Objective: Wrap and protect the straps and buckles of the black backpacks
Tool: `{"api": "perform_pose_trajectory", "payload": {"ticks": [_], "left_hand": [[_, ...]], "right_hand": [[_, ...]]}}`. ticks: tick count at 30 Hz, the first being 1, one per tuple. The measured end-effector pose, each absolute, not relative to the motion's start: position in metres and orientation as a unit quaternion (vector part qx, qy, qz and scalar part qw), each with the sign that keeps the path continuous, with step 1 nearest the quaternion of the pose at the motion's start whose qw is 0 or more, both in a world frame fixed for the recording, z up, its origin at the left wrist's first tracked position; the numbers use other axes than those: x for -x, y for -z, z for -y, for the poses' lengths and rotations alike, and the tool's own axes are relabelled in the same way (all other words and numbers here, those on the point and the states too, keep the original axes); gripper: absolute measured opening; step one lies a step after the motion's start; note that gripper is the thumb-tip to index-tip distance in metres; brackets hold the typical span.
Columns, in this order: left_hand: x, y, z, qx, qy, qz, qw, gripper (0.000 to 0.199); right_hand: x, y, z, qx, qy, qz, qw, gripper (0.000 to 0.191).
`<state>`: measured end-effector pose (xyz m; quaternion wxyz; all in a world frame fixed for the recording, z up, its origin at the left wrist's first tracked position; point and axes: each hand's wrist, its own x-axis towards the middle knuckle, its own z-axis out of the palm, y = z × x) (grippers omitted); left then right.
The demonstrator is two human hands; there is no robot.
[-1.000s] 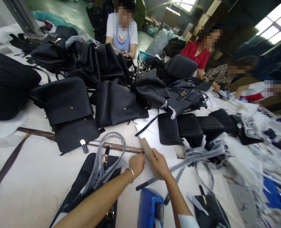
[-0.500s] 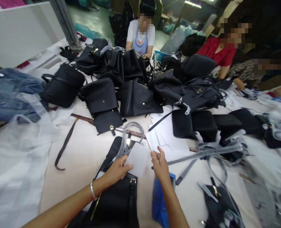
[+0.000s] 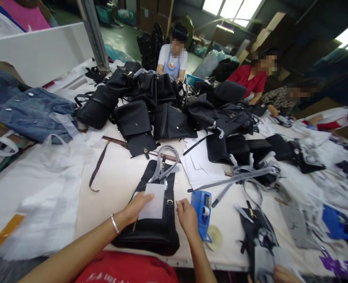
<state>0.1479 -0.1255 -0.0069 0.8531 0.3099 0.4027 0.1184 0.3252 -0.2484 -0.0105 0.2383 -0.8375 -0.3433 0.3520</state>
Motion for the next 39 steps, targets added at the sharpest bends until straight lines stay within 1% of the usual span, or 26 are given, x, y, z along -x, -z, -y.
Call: {"api": "perform_pose_trajectory", "payload": {"ticks": [2,3,4,5,6,7,9,11,12,14,16,18,20,22,24,25,26,29,31,33,36,39], "left_hand": [[-0.138,0.010,0.129,-0.317,-0.125,-0.443,0.829,0.031],[-0.134,0.011,0.130,-0.320,-0.126,-0.456,0.821,0.029],[-0.131,0.011,0.132,-0.319,-0.126,-0.464,0.817,0.028],[-0.129,0.012,0.134,-0.317,-0.125,-0.468,0.816,0.028],[-0.128,0.012,0.136,-0.315,-0.125,-0.468,0.817,0.028],[-0.128,0.013,0.138,-0.314,-0.125,-0.466,0.818,0.028],[-0.130,0.013,0.143,-0.316,-0.128,-0.460,0.820,0.027],[-0.136,0.013,0.148,-0.321,-0.130,-0.450,0.823,0.026],[-0.141,0.013,0.151,-0.323,-0.129,-0.443,0.826,0.027],[-0.153,0.012,0.159,-0.324,-0.126,-0.420,0.838,0.028],[-0.168,0.010,0.168,-0.323,-0.121,-0.391,0.853,0.029],[-0.184,0.007,0.178,-0.322,-0.120,-0.363,0.866,0.031],[-0.198,0.004,0.187,-0.322,-0.124,-0.342,0.874,0.033],[-0.207,0.000,0.193,-0.323,-0.127,-0.328,0.879,0.036],[-0.213,-0.003,0.195,-0.327,-0.125,-0.320,0.881,0.039],[-0.214,-0.005,0.195,-0.332,-0.123,-0.319,0.879,0.040],[-0.215,-0.008,0.195,-0.341,-0.122,-0.319,0.876,0.040],[-0.217,-0.013,0.194,-0.391,-0.116,-0.324,0.854,0.040],[-0.218,-0.015,0.193,-0.421,-0.112,-0.329,0.838,0.040],[-0.218,-0.017,0.191,-0.430,-0.106,-0.329,0.834,0.040],[-0.218,-0.018,0.186,-0.415,-0.084,-0.315,0.849,0.038],[-0.219,-0.018,0.183,-0.386,-0.077,-0.302,0.868,0.032]], "right_hand": [[-0.321,0.015,0.263,0.859,-0.312,0.387,0.122,0.031],[-0.316,0.019,0.268,0.860,-0.310,0.398,0.079,0.029],[-0.311,0.022,0.271,0.860,-0.311,0.401,0.055,0.026],[-0.306,0.027,0.273,0.863,-0.311,0.396,0.053,0.024],[-0.301,0.031,0.273,0.866,-0.311,0.384,0.073,0.023],[-0.298,0.036,0.273,0.866,-0.318,0.368,0.115,0.026],[-0.295,0.042,0.272,0.842,-0.355,0.323,0.246,0.033],[-0.298,0.045,0.273,0.789,-0.395,0.273,0.382,0.038],[-0.301,0.043,0.274,0.760,-0.409,0.257,0.434,0.040],[-0.306,0.036,0.277,0.716,-0.426,0.252,0.493,0.042],[-0.310,0.024,0.282,0.694,-0.434,0.277,0.503,0.039],[-0.313,0.013,0.286,0.706,-0.417,0.314,0.478,0.034],[-0.316,0.003,0.289,0.748,-0.354,0.354,0.436,0.031],[-0.321,-0.003,0.290,0.788,-0.257,0.390,0.401,0.027],[-0.327,-0.005,0.289,0.802,-0.178,0.409,0.398,0.022],[-0.330,-0.005,0.287,0.799,-0.167,0.407,0.410,0.023],[-0.332,-0.004,0.286,0.791,-0.181,0.395,0.430,0.029],[-0.337,0.001,0.279,0.749,-0.289,0.341,0.489,0.054],[-0.340,0.003,0.274,0.728,-0.325,0.328,0.506,0.063],[-0.342,0.004,0.270,0.726,-0.328,0.331,0.505,0.058],[-0.349,0.005,0.264,0.721,-0.346,0.323,0.506,0.041],[-0.355,0.006,0.261,0.713,-0.353,0.320,0.514,0.036]]}}
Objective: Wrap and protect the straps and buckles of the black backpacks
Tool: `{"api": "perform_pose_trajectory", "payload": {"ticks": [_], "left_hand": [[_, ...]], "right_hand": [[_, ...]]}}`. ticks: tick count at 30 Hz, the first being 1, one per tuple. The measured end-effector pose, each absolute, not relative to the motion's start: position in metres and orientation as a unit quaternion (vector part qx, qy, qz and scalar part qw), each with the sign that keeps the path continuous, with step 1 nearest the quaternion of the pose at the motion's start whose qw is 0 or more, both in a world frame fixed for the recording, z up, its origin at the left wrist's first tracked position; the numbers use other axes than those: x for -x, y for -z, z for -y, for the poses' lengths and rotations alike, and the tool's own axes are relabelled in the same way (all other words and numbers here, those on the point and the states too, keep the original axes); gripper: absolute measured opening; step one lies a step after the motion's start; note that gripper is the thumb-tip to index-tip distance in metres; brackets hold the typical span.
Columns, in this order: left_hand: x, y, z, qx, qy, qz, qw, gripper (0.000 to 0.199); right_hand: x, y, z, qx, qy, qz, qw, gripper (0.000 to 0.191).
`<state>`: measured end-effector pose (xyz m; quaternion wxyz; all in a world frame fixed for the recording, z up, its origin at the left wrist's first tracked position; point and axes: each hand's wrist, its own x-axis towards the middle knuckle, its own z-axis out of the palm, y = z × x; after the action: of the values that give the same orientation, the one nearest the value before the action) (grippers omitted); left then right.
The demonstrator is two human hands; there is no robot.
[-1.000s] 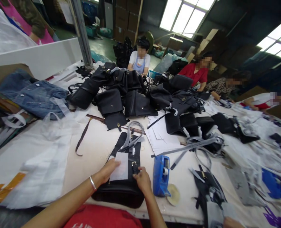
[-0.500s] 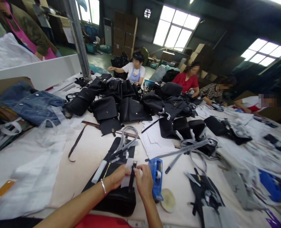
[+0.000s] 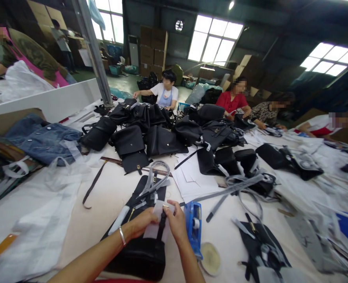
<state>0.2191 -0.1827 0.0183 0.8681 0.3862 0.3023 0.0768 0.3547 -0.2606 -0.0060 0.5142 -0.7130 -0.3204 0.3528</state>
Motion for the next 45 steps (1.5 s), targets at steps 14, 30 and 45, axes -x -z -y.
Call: {"api": "perform_pose_trajectory", "payload": {"ticks": [14,30,45], "left_hand": [[-0.220,-0.007,0.185,-0.327,-0.035,-0.286,0.900,0.035],[-0.244,-0.019,0.219,-0.343,-0.192,-0.357,0.847,0.035],[-0.250,-0.001,0.216,-0.538,-0.113,-0.346,0.760,0.040]], "right_hand": [[-0.356,0.024,0.271,0.648,-0.420,0.240,0.589,0.043],[-0.348,0.017,0.265,0.662,-0.364,0.182,0.629,0.040],[-0.338,0.018,0.301,0.538,-0.502,0.131,0.665,0.034]]}}
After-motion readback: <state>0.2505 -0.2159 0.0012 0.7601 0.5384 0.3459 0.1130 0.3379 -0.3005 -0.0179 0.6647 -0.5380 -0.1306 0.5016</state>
